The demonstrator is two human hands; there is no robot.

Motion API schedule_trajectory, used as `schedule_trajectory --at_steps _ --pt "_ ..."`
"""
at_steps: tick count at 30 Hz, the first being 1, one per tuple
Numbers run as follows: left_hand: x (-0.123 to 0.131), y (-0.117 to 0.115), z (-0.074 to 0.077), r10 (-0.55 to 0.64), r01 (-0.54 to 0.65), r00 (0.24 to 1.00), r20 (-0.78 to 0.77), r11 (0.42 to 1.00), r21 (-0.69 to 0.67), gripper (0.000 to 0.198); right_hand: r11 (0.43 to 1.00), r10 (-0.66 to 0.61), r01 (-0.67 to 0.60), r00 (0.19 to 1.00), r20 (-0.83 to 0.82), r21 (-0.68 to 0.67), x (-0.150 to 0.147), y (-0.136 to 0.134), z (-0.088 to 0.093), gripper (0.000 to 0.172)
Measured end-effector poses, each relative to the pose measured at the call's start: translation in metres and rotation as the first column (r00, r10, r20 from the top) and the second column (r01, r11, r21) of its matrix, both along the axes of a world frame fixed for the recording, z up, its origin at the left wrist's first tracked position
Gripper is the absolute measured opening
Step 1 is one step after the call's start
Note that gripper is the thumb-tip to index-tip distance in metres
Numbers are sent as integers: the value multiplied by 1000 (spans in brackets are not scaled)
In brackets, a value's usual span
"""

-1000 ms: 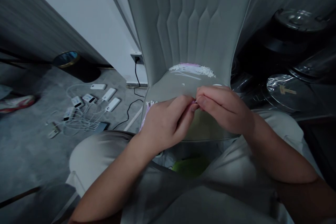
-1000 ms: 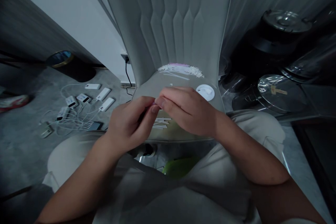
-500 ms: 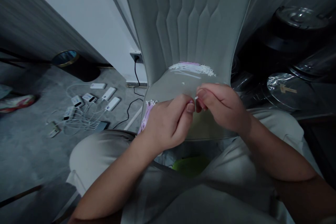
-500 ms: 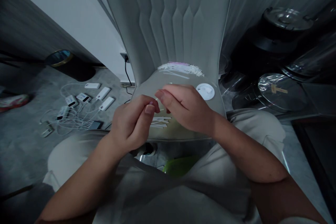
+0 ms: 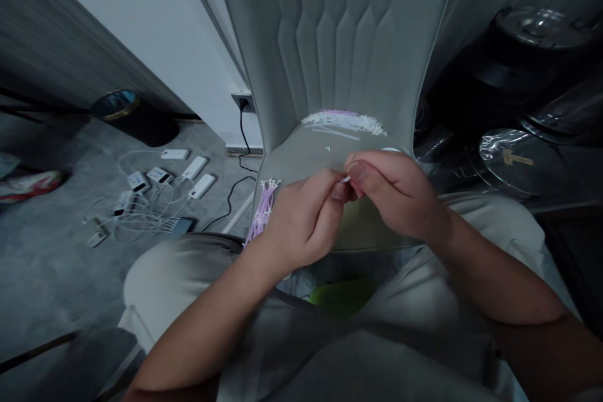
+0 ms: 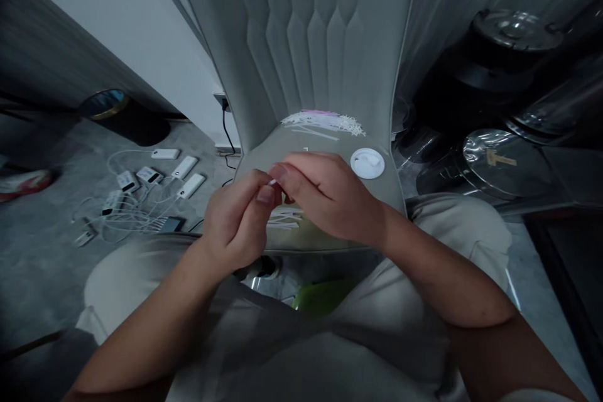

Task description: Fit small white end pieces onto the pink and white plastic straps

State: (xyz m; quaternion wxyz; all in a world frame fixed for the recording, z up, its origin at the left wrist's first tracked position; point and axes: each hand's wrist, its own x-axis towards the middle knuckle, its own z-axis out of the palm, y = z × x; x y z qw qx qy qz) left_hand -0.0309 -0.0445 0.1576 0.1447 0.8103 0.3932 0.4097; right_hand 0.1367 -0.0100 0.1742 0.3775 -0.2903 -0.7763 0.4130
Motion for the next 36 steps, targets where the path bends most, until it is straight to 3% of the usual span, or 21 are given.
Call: schedule_trajectory --at_steps 16,27,36 --pt "3 1 0 -43 49 993 110 997 -55 22 992 43 -59 988 -150 -109 -2 -1 -4 30" --pt "1 3 -1 -13 17 998 58 997 -79 25 999 -23 24 999 32 -28 -2 -1 1 32" --pt "2 4 -3 -21 28 996 82 996 -86 25 999 -31 33 998 60 -37 -2 -1 3 34"
